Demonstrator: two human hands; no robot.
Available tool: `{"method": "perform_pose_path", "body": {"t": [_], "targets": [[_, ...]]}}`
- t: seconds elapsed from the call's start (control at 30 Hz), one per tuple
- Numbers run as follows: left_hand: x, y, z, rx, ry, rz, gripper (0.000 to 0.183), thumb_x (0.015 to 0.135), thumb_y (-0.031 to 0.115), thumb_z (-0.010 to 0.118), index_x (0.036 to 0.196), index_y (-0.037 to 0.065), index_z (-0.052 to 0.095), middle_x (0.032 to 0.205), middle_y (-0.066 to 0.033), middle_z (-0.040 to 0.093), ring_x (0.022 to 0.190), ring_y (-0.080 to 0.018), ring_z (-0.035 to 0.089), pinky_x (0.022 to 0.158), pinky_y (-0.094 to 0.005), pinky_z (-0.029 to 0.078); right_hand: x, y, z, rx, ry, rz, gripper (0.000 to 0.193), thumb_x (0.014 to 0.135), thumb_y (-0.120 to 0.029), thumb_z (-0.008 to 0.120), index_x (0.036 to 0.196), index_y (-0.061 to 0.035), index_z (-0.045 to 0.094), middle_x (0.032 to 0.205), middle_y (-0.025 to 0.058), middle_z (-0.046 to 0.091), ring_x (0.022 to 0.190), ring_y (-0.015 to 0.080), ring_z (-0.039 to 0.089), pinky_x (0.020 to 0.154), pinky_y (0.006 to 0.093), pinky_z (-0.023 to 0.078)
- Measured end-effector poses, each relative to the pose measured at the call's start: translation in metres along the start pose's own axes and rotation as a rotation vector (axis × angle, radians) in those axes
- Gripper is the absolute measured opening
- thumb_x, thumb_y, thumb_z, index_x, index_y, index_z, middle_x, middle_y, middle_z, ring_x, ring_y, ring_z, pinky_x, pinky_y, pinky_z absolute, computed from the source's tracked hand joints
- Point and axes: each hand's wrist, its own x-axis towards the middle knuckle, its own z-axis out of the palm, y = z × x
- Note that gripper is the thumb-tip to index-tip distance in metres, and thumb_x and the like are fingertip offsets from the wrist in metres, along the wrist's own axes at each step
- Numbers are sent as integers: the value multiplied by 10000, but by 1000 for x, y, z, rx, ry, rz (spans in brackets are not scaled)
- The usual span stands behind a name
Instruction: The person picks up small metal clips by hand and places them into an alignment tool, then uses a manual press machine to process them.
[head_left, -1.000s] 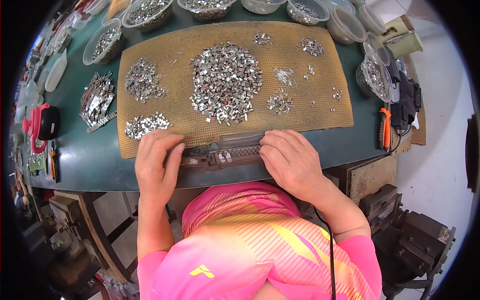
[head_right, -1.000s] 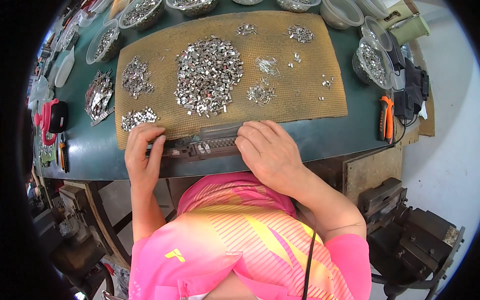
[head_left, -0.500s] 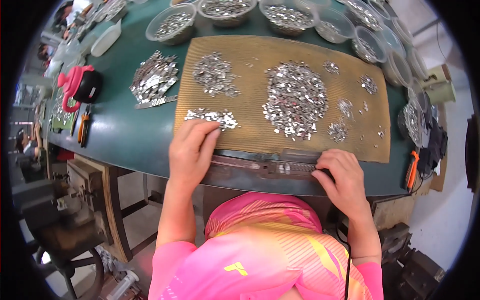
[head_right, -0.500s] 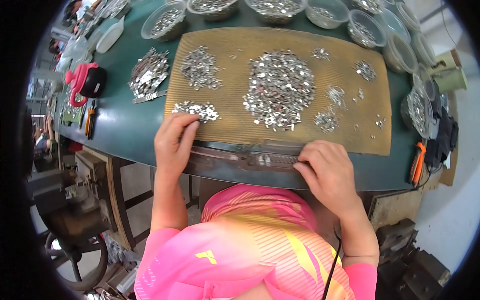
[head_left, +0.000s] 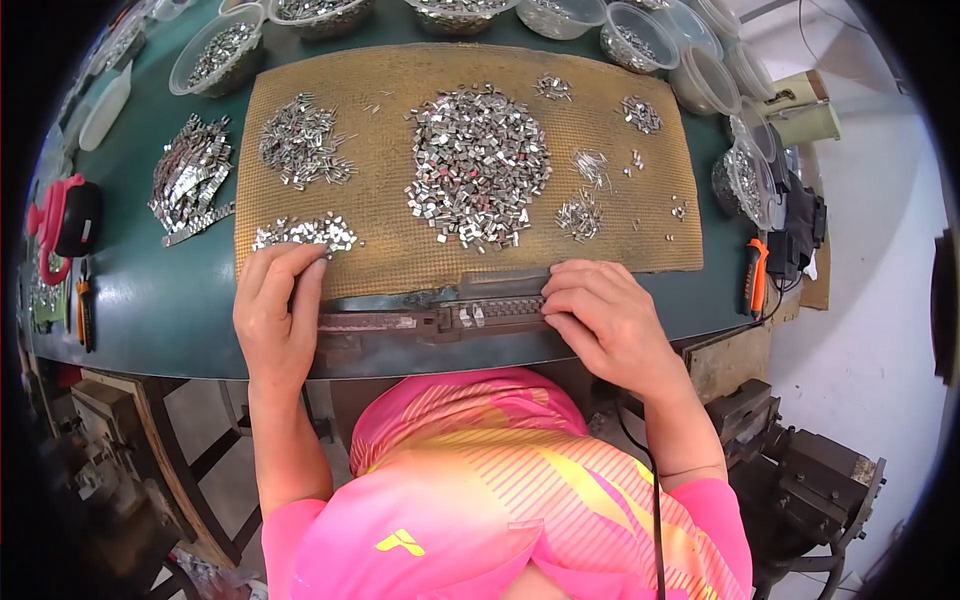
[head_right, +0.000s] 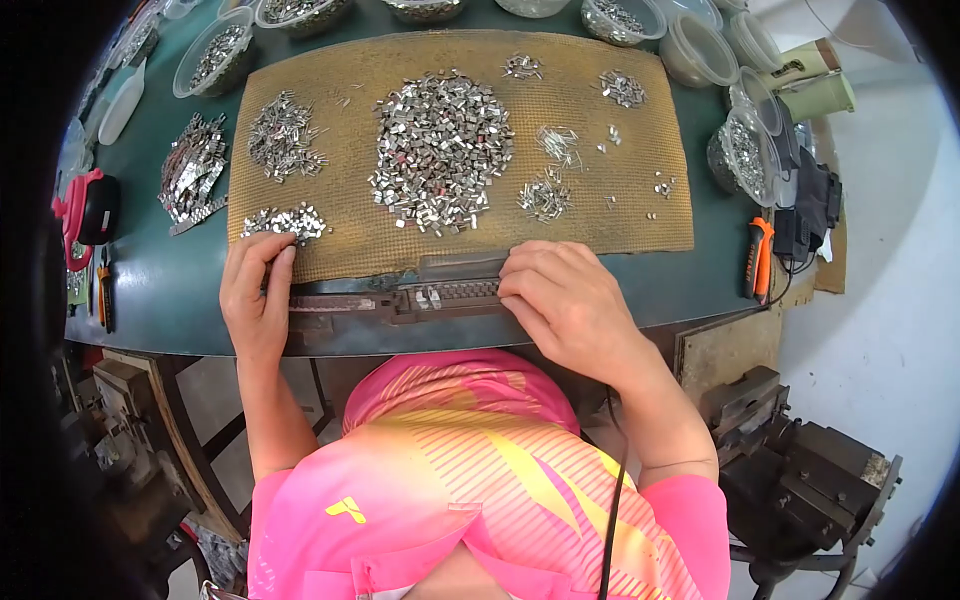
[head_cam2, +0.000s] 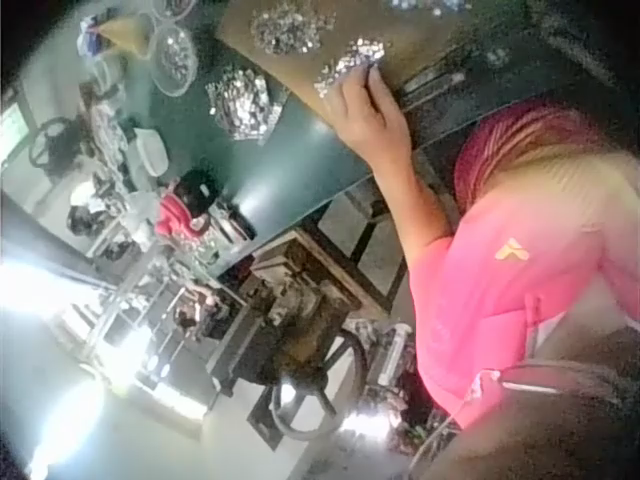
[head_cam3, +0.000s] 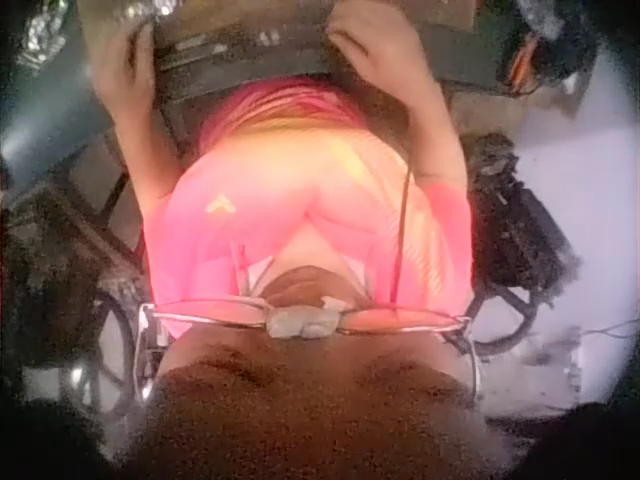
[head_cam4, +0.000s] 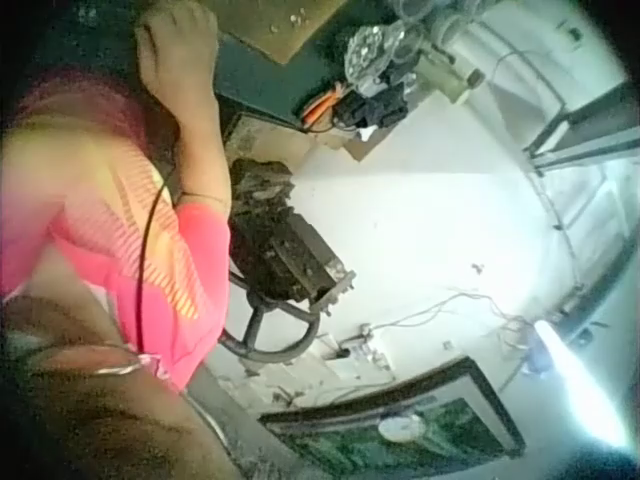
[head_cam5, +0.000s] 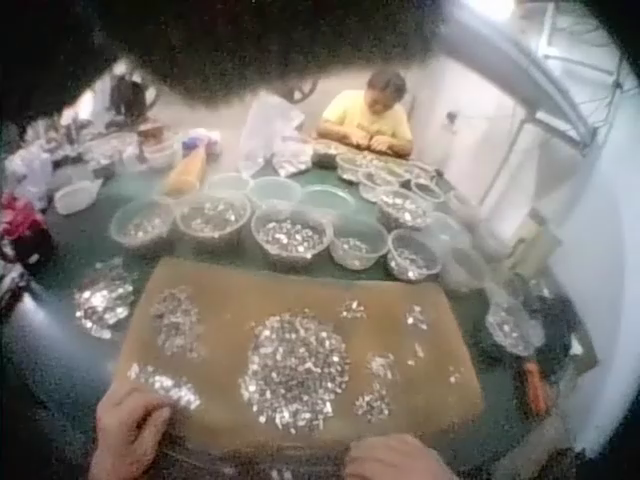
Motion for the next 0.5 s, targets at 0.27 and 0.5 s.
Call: {"method": "perform_pose_path", "body": {"t": [0.27,0.5], "targets": [[-1,8,0,159,4,62,230,859,-11,760,1084,38,753,986,-106,672,900,-294,638,784,-401,516,20,4,-9,99,-42,79,89,950,-101,691,1034,-72,692,998,88,732,945,317,707,825,416,534],[-2,12,2,128,-25,109,208,827,10,777,1027,54,745,987,-90,645,901,-303,616,773,-410,505,72,-18,12,14,8,-181,149,924,-92,712,1071,-68,709,1023,83,742,933,294,716,831,393,554]]}}
